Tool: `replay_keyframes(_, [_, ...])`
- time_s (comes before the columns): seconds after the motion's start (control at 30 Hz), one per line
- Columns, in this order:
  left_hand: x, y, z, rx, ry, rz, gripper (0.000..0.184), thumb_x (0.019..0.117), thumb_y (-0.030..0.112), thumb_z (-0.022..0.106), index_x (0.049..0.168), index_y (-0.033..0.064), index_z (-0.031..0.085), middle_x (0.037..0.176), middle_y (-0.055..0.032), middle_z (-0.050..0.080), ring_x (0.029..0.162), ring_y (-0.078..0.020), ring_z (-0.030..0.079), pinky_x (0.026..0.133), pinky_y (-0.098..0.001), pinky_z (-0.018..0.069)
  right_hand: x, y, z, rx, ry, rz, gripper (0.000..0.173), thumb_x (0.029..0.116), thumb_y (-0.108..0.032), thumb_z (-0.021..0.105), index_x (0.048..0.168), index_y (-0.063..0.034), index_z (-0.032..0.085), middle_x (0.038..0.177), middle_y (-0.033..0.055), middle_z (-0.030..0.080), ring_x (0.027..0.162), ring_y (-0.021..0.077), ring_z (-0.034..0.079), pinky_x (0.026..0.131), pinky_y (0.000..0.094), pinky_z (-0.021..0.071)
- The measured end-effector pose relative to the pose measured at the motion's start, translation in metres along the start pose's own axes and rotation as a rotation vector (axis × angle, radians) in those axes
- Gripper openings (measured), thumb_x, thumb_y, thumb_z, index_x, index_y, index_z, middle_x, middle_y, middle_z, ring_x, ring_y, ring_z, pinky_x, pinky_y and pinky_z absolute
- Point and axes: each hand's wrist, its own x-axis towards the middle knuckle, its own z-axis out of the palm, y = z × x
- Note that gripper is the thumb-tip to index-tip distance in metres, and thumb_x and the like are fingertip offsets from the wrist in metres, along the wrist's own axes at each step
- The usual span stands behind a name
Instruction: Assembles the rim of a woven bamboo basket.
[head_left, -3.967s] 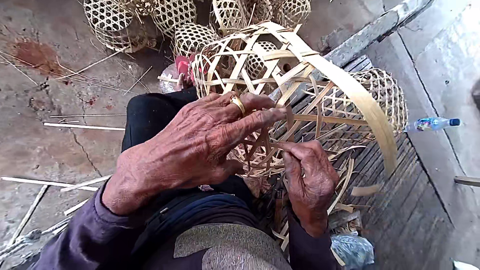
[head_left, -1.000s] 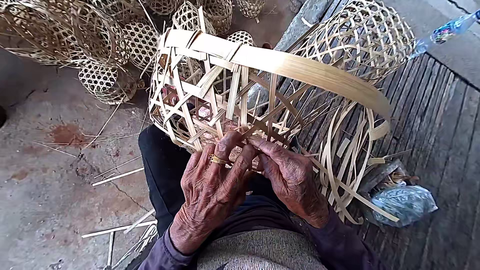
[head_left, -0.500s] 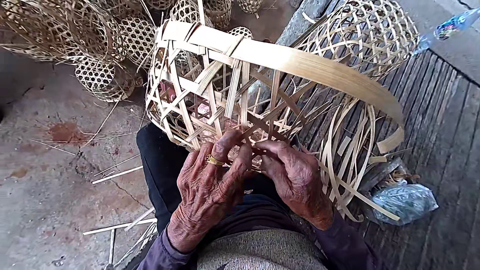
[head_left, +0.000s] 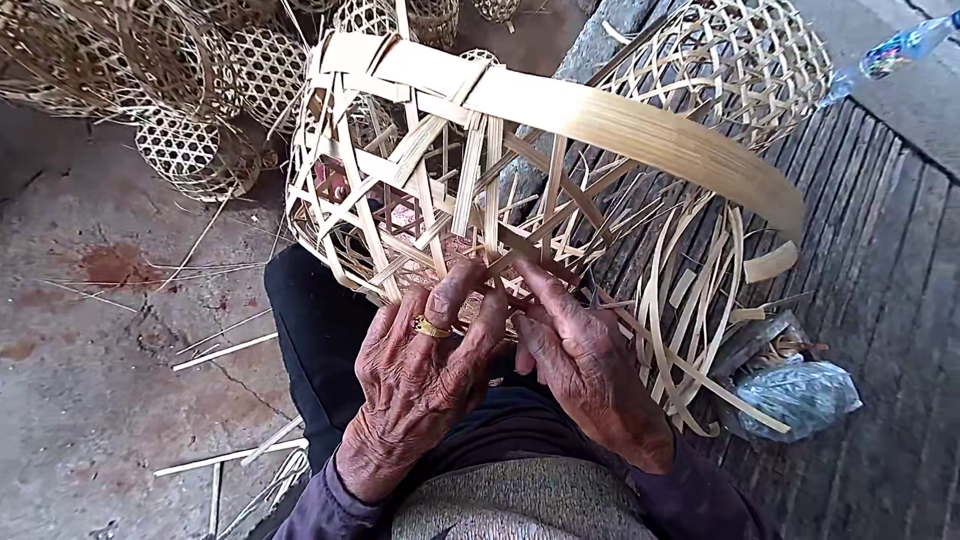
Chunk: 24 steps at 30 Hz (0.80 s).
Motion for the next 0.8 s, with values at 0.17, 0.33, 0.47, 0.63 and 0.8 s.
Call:
replay_keyframes(0.17, [-0.003, 0.001, 0.003, -0.006, 0.026, 0.01, 0.035, 0.0986, 0.032, 0.06, 0.126, 0.0109, 0.063, 0.138, -0.0181, 0.057, 0.095, -0.0288, 0.058, 0.075, -0.0414, 0.0394, 0.004, 0.001, -0.004, 0.176, -0.035, 0.052, 0.043, 0.1066, -0.013, 0.047, 0.148, -0.0033, 0.052, 0.062, -0.0033, 0.06, 0.047, 0.0004, 0.051, 0.046, 0.0151, 0.0457])
replay_keyframes(0.33, [-0.006, 0.003, 0.008, -0.017, 0.051, 0.008, 0.033, 0.0991, 0.031, 0.06, 0.126, 0.0117, 0.063, 0.138, -0.0178, 0.058, 0.095, -0.0286, 0.058, 0.075, -0.0411, 0.0393, 0.006, 0.001, -0.004, 0.432, -0.058, 0.129, 0.038, 0.1081, -0.012, 0.042, 0.142, -0.0067, 0.057, 0.063, 0.0007, 0.06, 0.047, 0.0029, 0.052, 0.045, 0.0157, 0.0447])
replay_keyframes(0.47, [-0.009, 0.005, 0.013, -0.022, 0.063, 0.01, 0.029, 0.0981, 0.029, 0.061, 0.122, 0.0133, 0.066, 0.137, -0.0158, 0.059, 0.092, -0.0272, 0.058, 0.072, -0.04, 0.039, 0.007, 0.003, -0.002, 0.68, -0.015, 0.177, 0.031, 0.1084, -0.012, 0.039, 0.126, -0.0031, 0.063, 0.063, 0.0007, 0.058, 0.047, 0.0022, 0.05, 0.045, 0.0143, 0.0433])
replay_keyframes(0.63, [-0.01, 0.004, 0.016, -0.046, 0.088, 0.022, 0.029, 0.0974, 0.031, 0.064, 0.121, 0.0142, 0.066, 0.137, -0.0135, 0.059, 0.093, -0.0253, 0.058, 0.073, -0.039, 0.0381, 0.01, 0.0, -0.008, 0.907, -0.024, 0.274, 0.03, 0.1051, -0.01, 0.039, 0.11, -0.0048, 0.068, 0.06, -0.0007, 0.053, 0.047, 0.0014, 0.046, 0.047, 0.0145, 0.0408])
replay_keyframes(0.8, [-0.008, -0.001, 0.016, -0.082, 0.122, 0.031, 0.028, 0.0965, 0.031, 0.066, 0.117, 0.0123, 0.068, 0.135, -0.0139, 0.061, 0.094, -0.0245, 0.058, 0.074, -0.0377, 0.039, 0.013, -0.005, -0.015, 1.026, -0.079, 0.321, 0.031, 0.1034, -0.009, 0.038, 0.111, -0.0047, 0.068, 0.061, 0.0002, 0.054, 0.046, 0.0016, 0.046, 0.045, 0.0144, 0.0409])
